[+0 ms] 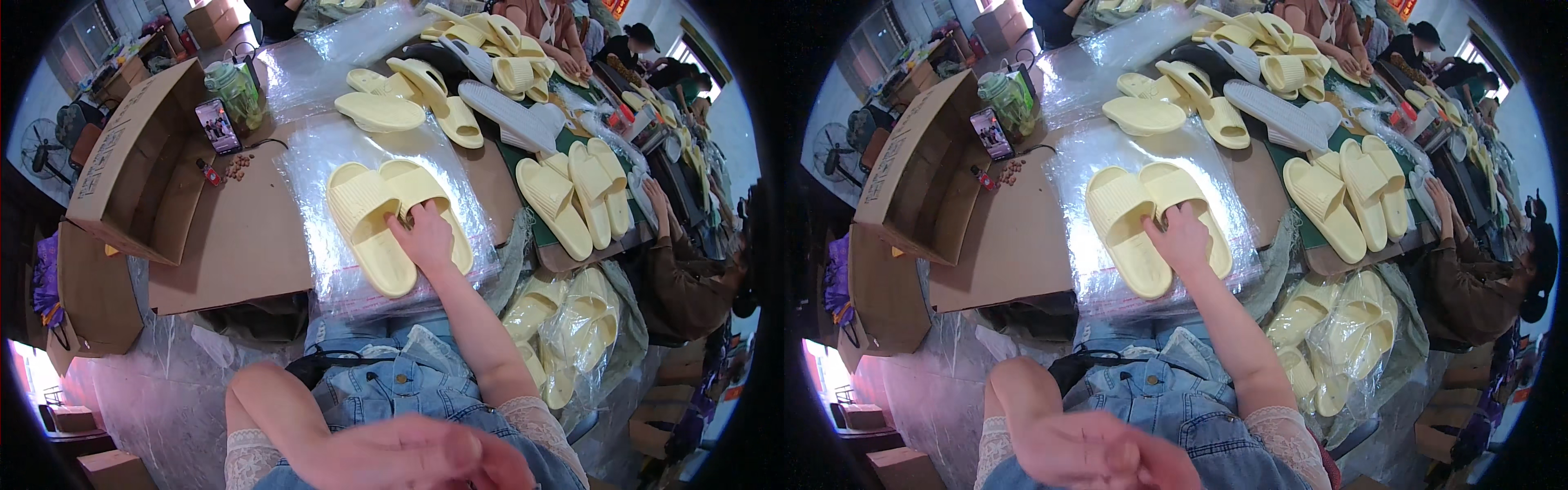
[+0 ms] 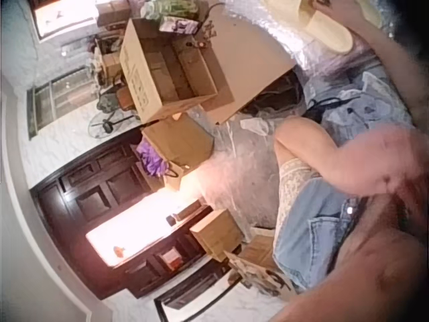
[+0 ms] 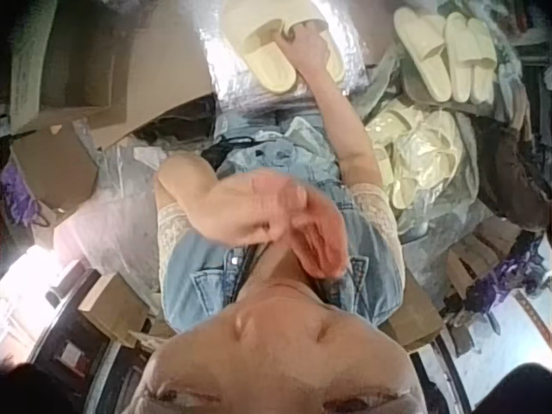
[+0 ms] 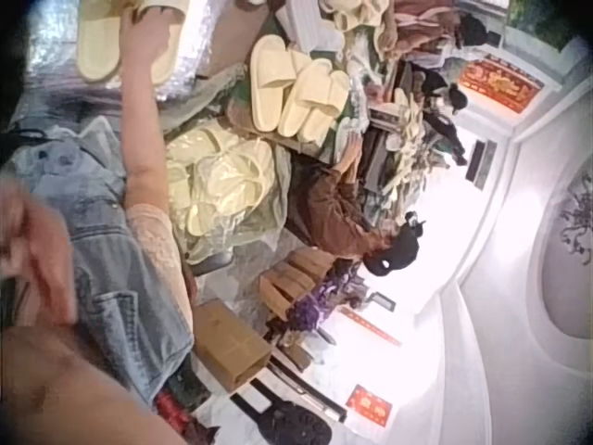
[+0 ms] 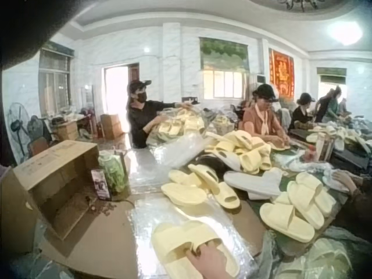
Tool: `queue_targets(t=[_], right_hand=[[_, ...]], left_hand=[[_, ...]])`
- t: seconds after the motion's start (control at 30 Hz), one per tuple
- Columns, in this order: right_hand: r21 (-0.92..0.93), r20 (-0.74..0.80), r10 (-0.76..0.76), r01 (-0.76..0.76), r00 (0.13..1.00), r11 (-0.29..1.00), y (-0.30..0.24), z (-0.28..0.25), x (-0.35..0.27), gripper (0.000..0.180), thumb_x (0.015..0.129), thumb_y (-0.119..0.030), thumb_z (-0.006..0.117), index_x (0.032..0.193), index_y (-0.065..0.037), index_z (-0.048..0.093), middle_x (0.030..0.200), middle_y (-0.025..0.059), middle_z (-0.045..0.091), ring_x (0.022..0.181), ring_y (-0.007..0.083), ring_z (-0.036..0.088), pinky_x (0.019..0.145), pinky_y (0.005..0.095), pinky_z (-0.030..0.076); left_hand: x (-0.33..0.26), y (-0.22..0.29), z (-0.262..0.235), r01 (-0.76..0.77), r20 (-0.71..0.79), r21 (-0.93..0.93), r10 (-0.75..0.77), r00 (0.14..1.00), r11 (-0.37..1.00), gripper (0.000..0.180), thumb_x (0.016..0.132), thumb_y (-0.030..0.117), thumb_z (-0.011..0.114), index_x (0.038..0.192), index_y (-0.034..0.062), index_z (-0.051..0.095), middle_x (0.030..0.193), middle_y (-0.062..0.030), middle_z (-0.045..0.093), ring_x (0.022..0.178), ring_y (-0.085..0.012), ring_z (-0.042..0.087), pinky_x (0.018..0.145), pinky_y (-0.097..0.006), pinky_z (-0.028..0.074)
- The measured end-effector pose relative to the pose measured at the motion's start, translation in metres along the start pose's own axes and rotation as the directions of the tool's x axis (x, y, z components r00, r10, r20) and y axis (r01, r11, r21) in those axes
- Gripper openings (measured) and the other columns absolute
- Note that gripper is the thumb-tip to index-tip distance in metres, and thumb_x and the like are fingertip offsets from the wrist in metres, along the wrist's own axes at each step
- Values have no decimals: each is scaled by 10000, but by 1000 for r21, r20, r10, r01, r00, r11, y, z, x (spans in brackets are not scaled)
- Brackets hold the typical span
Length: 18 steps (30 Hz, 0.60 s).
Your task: The person wraps pairs of yellow and white plastic slippers in clear plastic bags. They pick up a pair, place it on a sheet of plastic, fold the plastic around the slippers, and set the wrapped package aside. The process is repeated for multiple pairs throughout the clip.
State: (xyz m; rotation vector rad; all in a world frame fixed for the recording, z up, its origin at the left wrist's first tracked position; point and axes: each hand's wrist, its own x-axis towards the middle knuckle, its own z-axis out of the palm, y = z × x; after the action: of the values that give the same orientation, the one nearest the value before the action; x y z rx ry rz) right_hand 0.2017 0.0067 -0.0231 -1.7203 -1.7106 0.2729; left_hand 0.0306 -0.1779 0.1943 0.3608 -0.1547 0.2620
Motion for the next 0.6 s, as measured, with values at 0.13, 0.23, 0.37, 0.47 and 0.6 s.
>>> queue_targets(t=[0.13, 0.23, 0.37, 0.47, 0.6], right_hand=[[-9, -15, -8, 8, 1000, 1000, 1, 1, -2, 427, 863, -451, 728, 1049, -68, 695, 947, 153, 627, 782, 342, 671, 688, 463, 546], [-10, -15, -24, 23, 1000, 1000, 2, 3, -2, 414, 868, -457, 719, 1032, -78, 685, 942, 152, 618, 775, 343, 666, 686, 472, 542], [-10, -15, -13, 13, 1000, 1000, 2, 0, -2, 422, 865, -448, 728, 1039, -66, 692, 962, 151, 633, 800, 345, 673, 699, 478, 544], [-6, -26, -1, 1, 1000, 1000, 2, -4, -2, 441, 857, -450, 740, 1006, -38, 696, 949, 160, 642, 792, 359, 672, 694, 484, 541], [-52, 9, -21, 21, 1000, 998, -4, 3, 0, 427, 855, -452, 738, 1023, -62, 693, 948, 159, 629, 780, 360, 669, 683, 487, 542]], left_hand=[[-23, 38, -27, -189, -454, 14, 175, 874, 982, 374, 1122, 317, 352, 1130, 17, 574, 890, -74, 591, 733, -169, 605, 665, -291, 511], [-65, 71, -96, -487, -633, 92, 428, 645, 869, 268, 1084, 311, 482, 1125, 67, 583, 665, 54, 443, 494, -66, 370, 461, -233, 344], [-154, 176, -169, -22, -440, 898, 894, -79, 440, 276, 1049, 315, 539, 1011, 69, 656, 635, 49, 453, 508, -55, 388, 467, -230, 270], [-214, 277, -163, 995, 277, 60, 959, 55, -74, 412, 1029, 413, 520, 1208, 56, 618, 1084, -159, 678, 1080, -370, 587, 942, -481, 452], [-334, 335, -248, 899, 607, -416, 778, 161, 139, 511, 1026, 433, 513, 1392, 77, 535, 1328, -224, 581, 1313, -423, 464, 1072, -605, 367]])
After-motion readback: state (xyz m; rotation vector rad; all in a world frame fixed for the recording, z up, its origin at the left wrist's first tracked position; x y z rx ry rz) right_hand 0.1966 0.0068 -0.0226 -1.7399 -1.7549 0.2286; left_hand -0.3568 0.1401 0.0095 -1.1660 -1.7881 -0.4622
